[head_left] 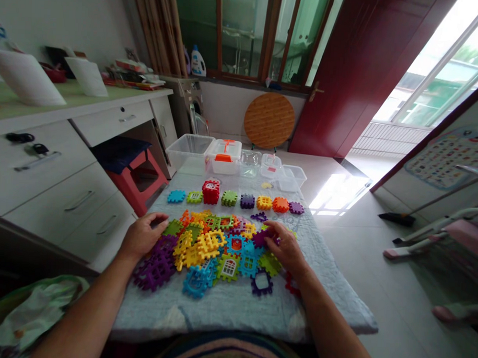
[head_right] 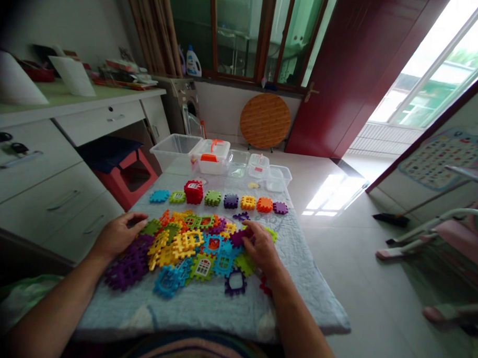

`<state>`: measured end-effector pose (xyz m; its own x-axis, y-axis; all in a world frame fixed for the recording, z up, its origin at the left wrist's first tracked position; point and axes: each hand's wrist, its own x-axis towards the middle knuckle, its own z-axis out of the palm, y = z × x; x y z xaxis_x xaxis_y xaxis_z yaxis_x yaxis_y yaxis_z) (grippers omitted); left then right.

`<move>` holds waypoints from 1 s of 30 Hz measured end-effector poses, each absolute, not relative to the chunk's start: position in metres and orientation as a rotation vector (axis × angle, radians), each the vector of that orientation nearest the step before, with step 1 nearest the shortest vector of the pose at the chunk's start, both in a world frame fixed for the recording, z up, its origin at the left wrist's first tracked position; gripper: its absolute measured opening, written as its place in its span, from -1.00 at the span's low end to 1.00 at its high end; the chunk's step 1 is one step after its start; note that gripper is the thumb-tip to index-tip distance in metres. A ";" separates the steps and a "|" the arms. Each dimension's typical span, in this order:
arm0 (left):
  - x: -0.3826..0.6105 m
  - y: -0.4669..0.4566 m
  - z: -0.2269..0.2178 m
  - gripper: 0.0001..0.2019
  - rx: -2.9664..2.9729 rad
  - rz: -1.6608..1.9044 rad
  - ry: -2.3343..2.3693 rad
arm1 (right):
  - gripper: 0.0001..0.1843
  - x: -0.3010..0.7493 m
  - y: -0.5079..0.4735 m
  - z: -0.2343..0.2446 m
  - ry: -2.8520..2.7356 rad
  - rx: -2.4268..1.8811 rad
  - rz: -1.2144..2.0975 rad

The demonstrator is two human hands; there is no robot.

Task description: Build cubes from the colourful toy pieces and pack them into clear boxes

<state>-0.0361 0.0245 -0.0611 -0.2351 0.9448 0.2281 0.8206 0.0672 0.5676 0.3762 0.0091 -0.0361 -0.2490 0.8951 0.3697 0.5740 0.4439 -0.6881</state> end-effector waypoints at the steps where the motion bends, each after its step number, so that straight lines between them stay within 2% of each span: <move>1: -0.036 0.025 -0.062 -0.65 1.806 0.910 2.134 | -0.67 0.377 0.009 -0.036 -1.890 -1.237 0.586; 4: -0.037 0.026 -0.063 -0.66 1.814 0.916 2.121 | -0.84 0.381 0.010 -0.033 -1.683 -1.262 0.573; 8: -0.039 0.027 -0.065 -0.65 1.808 0.907 2.110 | -0.91 0.391 0.012 -0.030 -1.571 -1.373 0.238; 10: -0.040 0.027 -0.066 -0.65 1.804 0.904 2.110 | -0.90 0.395 0.012 -0.029 -1.635 -1.414 0.167; 14: -0.039 0.027 -0.065 -0.64 1.795 0.921 2.108 | -0.84 0.396 0.011 -0.027 -1.912 -1.360 0.339; 19: -0.036 0.026 -0.062 -0.64 1.781 0.920 2.117 | -0.85 0.403 0.010 -0.027 -1.852 -1.369 0.325; 25: -0.036 0.026 -0.062 -0.64 1.794 0.917 2.114 | -0.50 0.406 0.009 -0.038 -2.082 -1.465 0.325; 30: -0.034 0.025 -0.060 -0.65 1.793 0.922 2.109 | -0.53 0.405 0.011 -0.037 -2.002 -1.455 0.267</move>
